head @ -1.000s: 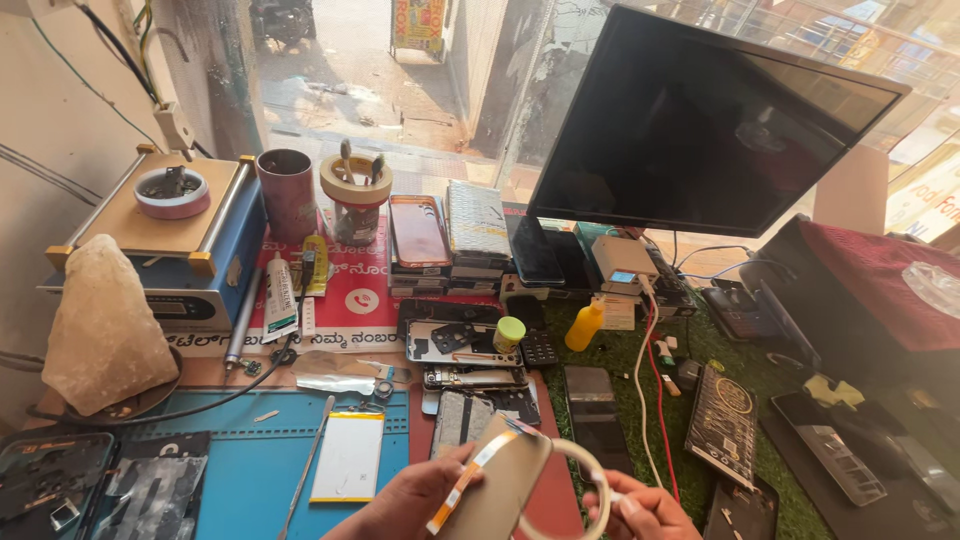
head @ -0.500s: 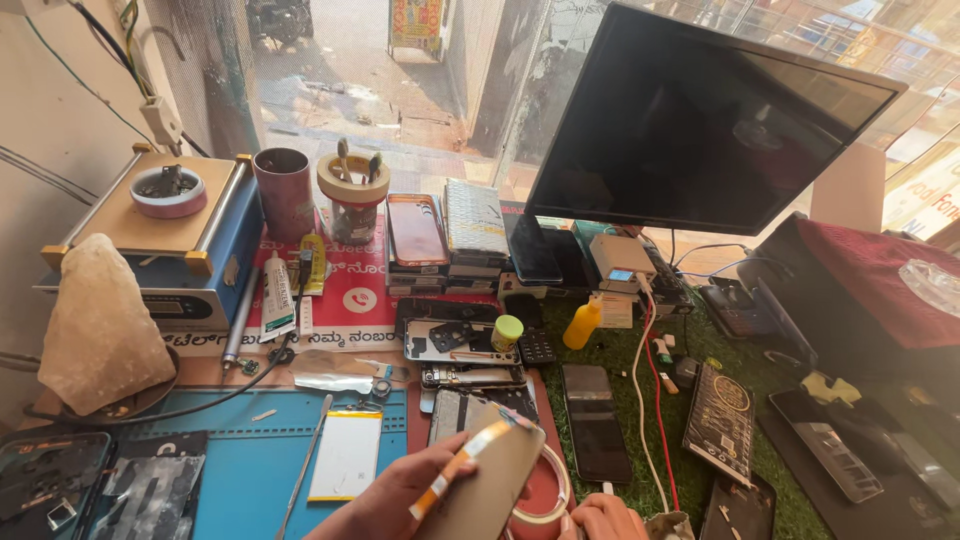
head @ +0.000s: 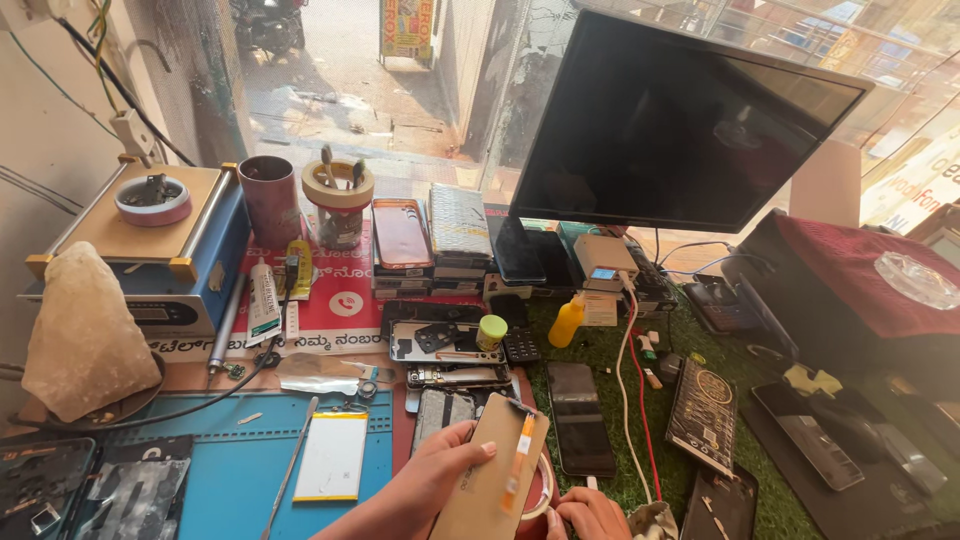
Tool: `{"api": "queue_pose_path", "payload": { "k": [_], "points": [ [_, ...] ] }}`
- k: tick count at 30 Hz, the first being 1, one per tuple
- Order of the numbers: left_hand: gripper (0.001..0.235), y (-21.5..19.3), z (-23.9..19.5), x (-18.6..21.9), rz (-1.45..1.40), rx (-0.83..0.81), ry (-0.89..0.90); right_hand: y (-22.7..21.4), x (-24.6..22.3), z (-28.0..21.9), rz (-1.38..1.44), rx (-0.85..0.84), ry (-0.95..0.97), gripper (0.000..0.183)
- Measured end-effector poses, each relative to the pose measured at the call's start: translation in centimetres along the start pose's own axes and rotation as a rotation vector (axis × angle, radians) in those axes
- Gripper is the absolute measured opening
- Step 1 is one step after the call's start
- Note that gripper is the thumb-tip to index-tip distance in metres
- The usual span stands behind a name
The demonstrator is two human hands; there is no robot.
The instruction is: The person applies adhesive tape to the edges of a smartphone back cover, then aligns and presses the back cover onto the phone chassis. They flip the phone to inspect the back and front, then place the device on the workbench.
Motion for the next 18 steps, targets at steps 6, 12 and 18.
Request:
{"api": "queue_pose_path", "payload": {
  "k": [6, 12, 18],
  "points": [
    [0.033, 1.1, 0.6, 0.9, 0.187, 0.143, 0.014, -0.3, -0.8, 0.2, 0.015, 0.025, -0.081, 0.013],
    [0.032, 3.0, 0.8, 2.2, 0.286, 0.175, 0.011, -2.1, -2.2, 0.7, -0.016, 0.121, -0.031, 0.009],
    [0.033, 3.2, 1.2, 1.9, 0.361, 0.225, -0.035, -2.4, -3.7, 1.8, -0.122, -0.021, 0.015, 0.009]
  ]
}}
Point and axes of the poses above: each hand's wrist, its own z-axis towards the middle knuckle, its own y-axis out of the palm, x = y × z, the point moved 9 cm from there along z, towards the middle knuckle, and after that the axes turned 6 degrees about x, right-handed, at the moved point
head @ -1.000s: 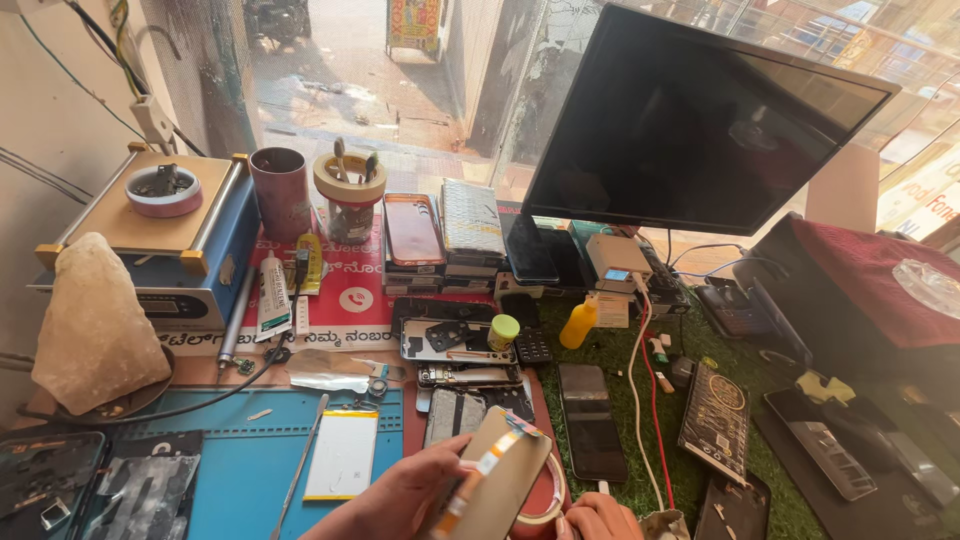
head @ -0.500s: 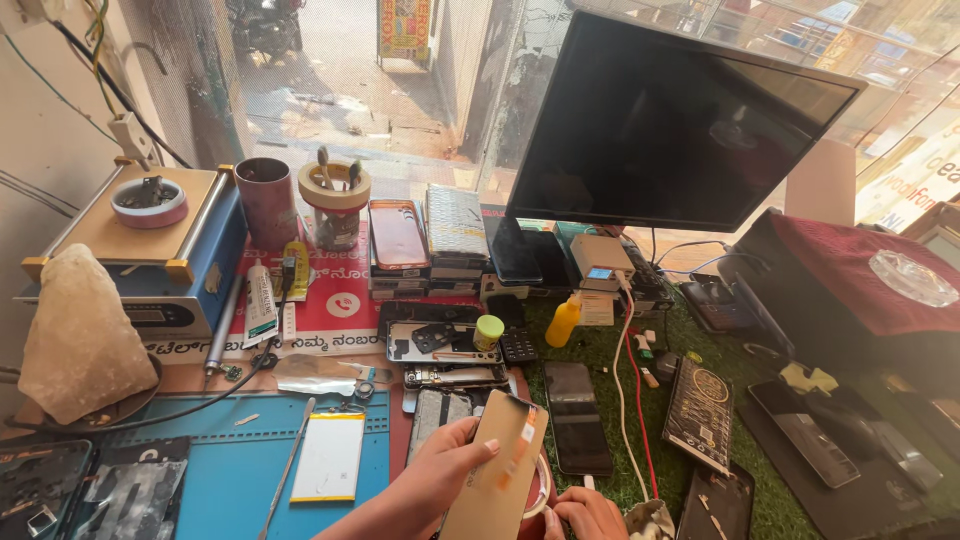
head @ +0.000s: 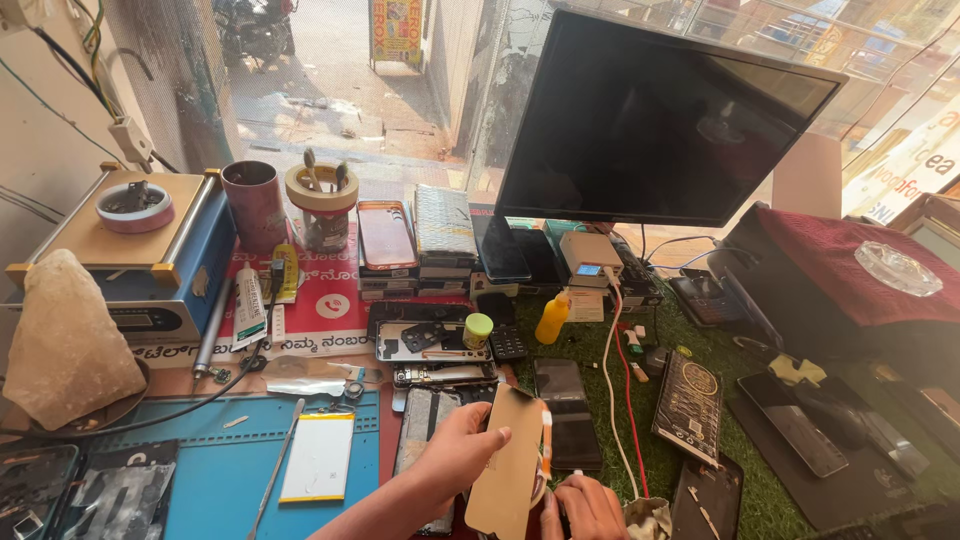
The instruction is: The person applies adhesive tape to the edges of a smartphone back cover, then aligns and presses the back cover onto the phone chassis. They flip the phone to inspect the back and front, then place the device on the workbench.
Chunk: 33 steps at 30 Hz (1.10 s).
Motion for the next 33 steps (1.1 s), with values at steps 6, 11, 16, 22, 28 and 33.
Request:
{"api": "queue_pose_path", "payload": {
  "k": [6, 11, 16, 22, 28, 33],
  "points": [
    [0.034, 0.1, 0.1, -0.1, -0.029, 0.013, 0.007, -0.4, -0.2, 0.3, 0.041, -0.011, 0.03, 0.012],
    [0.033, 0.2, -0.1, 0.5, 0.074, 0.048, 0.029, -0.3, -0.2, 0.4, 0.047, -0.076, 0.016, 0.014],
    [0.038, -0.1, -0.5, 1.8, 0.235, 0.137, 0.051, -0.8, -0.9, 0.5, 0.046, -0.038, 0.024, 0.013],
    [0.064, -0.7, -0.1, 3.9, 0.617, 0.223, 0.215, -2.0, -2.4, 0.8, 0.059, 0.029, -0.003, 0.011],
    [0.081, 0.1, 0.1, 6.3, 1.059, 0.209, 0.414, -2.4, -2.7, 1.0, 0.059, 0.037, 0.058, 0.008],
    [0.079, 1.4, -1.7, 7.1, 1.188, 0.125, 0.439, -2.6, -2.7, 1.0, 0.044, 0.045, 0.097, 0.008]
  ]
}}
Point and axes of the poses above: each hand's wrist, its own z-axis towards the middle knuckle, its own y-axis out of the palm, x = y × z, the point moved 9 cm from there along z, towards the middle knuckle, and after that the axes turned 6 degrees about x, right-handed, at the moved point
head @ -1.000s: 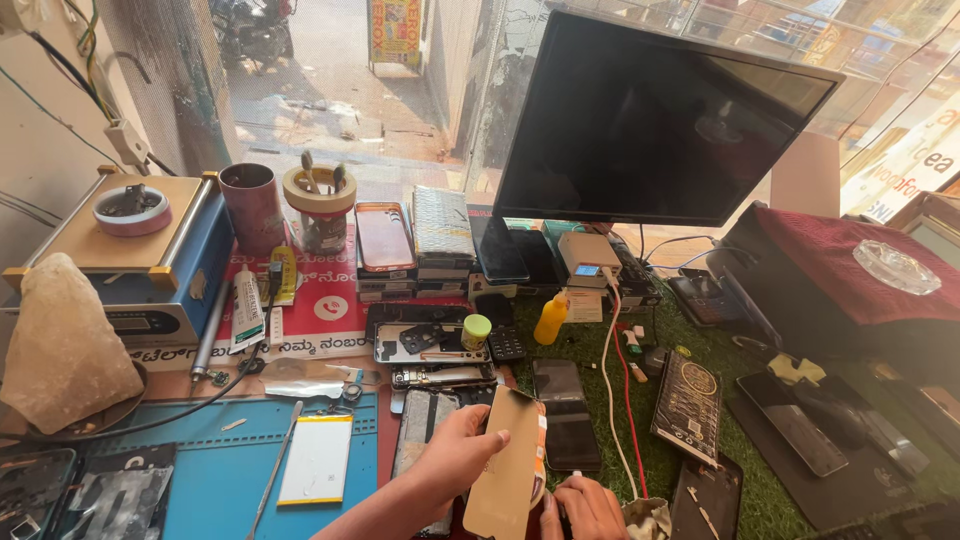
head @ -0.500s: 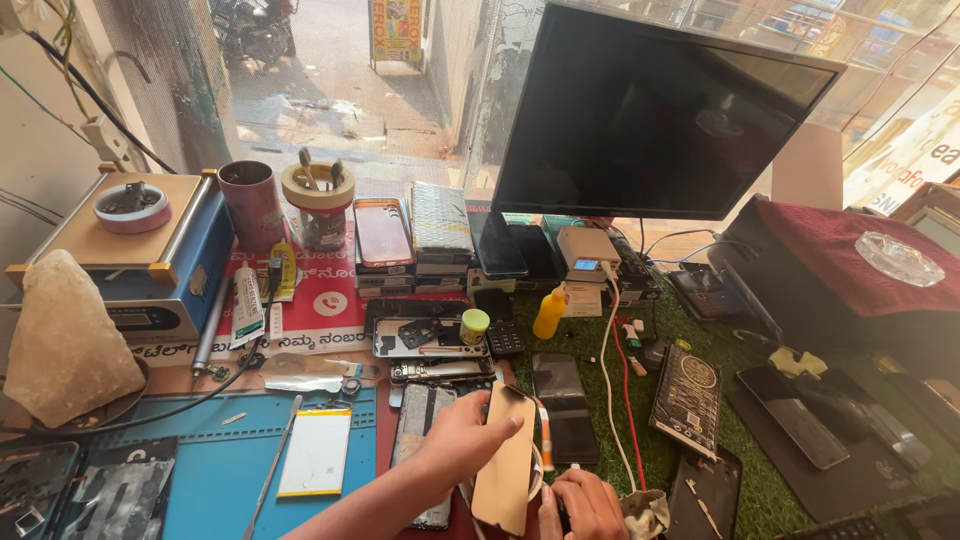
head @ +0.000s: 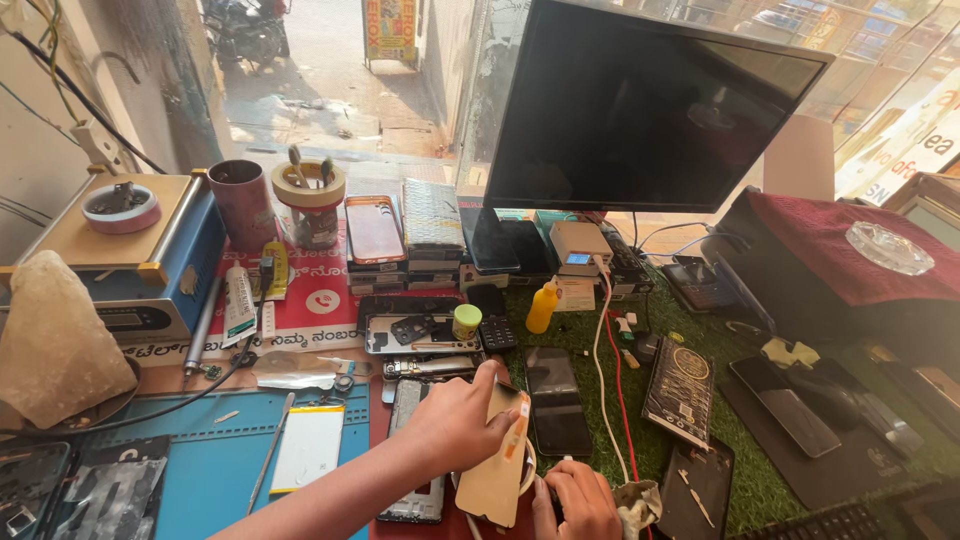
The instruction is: The person applies adhesive tape to the edges of a smartphone back cover, then aligns and presses the back cover onto the phone chassis. They flip the phone to inspect the back and front, then place the device on the workbench.
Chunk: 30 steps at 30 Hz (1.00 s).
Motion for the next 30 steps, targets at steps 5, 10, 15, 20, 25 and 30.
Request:
{"api": "queue_pose_path", "payload": {
  "k": [5, 10, 15, 20, 25, 30],
  "points": [
    [0.06, -0.6, -0.6, 1.0, 0.092, 0.026, 0.033, 0.0, 0.1, 0.3, 0.003, -0.04, -0.014, 0.009],
    [0.03, 0.1, -0.9, 1.4, 0.167, 0.134, 0.136, 0.0, 0.0, 0.5, 0.019, -0.081, -0.061, 0.01],
    [0.011, 1.0, -4.0, 5.8, 0.129, 0.376, 0.619, -0.9, -1.3, 0.8, 0.083, -0.013, -0.2, 0.01],
    [0.014, 3.5, -5.3, 7.2, 0.103, 0.287, 0.692, -1.4, -1.7, 1.2, 0.071, -0.034, -0.207, 0.016],
    [0.017, 4.0, -4.1, 7.0, 0.131, 0.278, 0.596, -2.6, -3.2, 1.6, 0.11, -0.016, -0.218, 0.018],
    [0.026, 3.5, -4.4, 7.0, 0.191, 0.344, 0.597, -4.2, -5.2, 1.6, 0.15, 0.026, -0.247, 0.017]
  ]
}}
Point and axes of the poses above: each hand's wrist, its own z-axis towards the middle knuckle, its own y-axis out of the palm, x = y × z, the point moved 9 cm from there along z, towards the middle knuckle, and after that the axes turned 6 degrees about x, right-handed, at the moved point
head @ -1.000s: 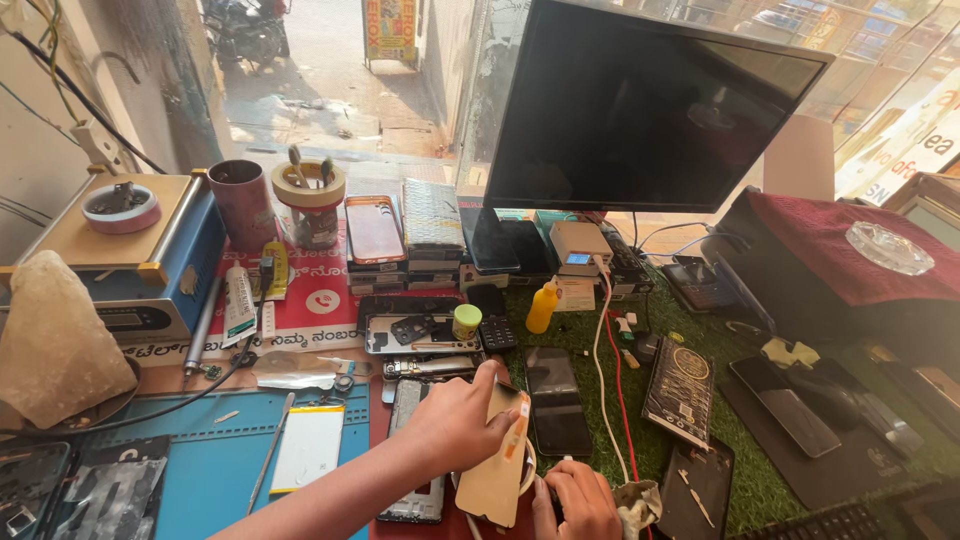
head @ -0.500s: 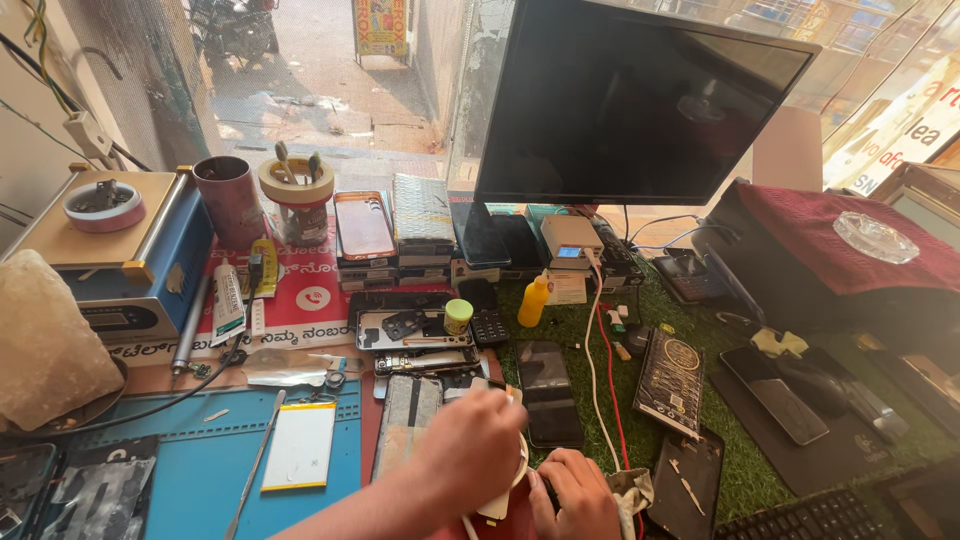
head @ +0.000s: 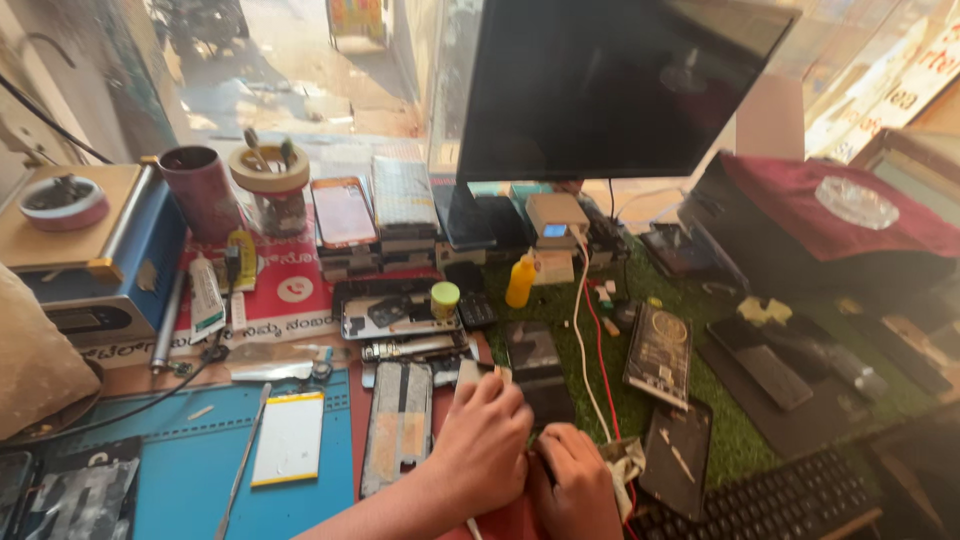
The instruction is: The person applies adhesive tape to the edges of a smartphone back cover, then aligns and presses the back cover onto the phone chassis. They flip the phone to inspect the back and front, then place the device on the workbench.
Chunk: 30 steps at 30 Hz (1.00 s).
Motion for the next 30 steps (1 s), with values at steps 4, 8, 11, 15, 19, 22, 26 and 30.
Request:
{"api": "queue_pose_path", "payload": {
  "k": [4, 8, 11, 15, 19, 22, 26, 30],
  "points": [
    [0.03, 0.0, -0.1, 0.2, 0.154, -0.058, -0.026, -0.4, -1.1, 0.4, -0.042, -0.003, 0.048, 0.01],
    [0.023, -0.1, 0.0, 0.8, 0.202, -0.094, -0.017, -0.9, -2.4, 1.0, -0.016, -0.017, 0.037, 0.009],
    [0.021, 0.5, 0.0, 0.9, 0.241, -0.147, -0.015, -1.1, -2.7, 1.1, -0.018, -0.026, 0.06, 0.006],
    [0.017, -0.7, 0.3, 0.9, 0.209, 0.002, -0.015, -1.2, -3.1, 1.2, -0.04, -0.018, 0.046, 0.008],
    [0.012, -0.5, 0.1, 0.4, 0.084, -0.018, -0.078, -1.1, -3.1, 0.9, -0.064, -0.017, 0.053, 0.007],
    [0.011, -0.5, 0.3, 0.0, 0.033, -0.042, -0.122, -1.0, -2.8, 1.0, -0.072, -0.007, 0.078, 0.007],
    [0.01, -0.1, 0.7, 0.0, 0.043, -0.102, -0.177, -0.9, -2.3, 1.0, -0.064, 0.011, 0.113, 0.007],
    [0.009, 0.0, 0.9, -0.4, 0.009, -0.156, -0.229, -0.7, -1.9, 0.8, -0.06, 0.017, 0.162, 0.008]
  ]
}}
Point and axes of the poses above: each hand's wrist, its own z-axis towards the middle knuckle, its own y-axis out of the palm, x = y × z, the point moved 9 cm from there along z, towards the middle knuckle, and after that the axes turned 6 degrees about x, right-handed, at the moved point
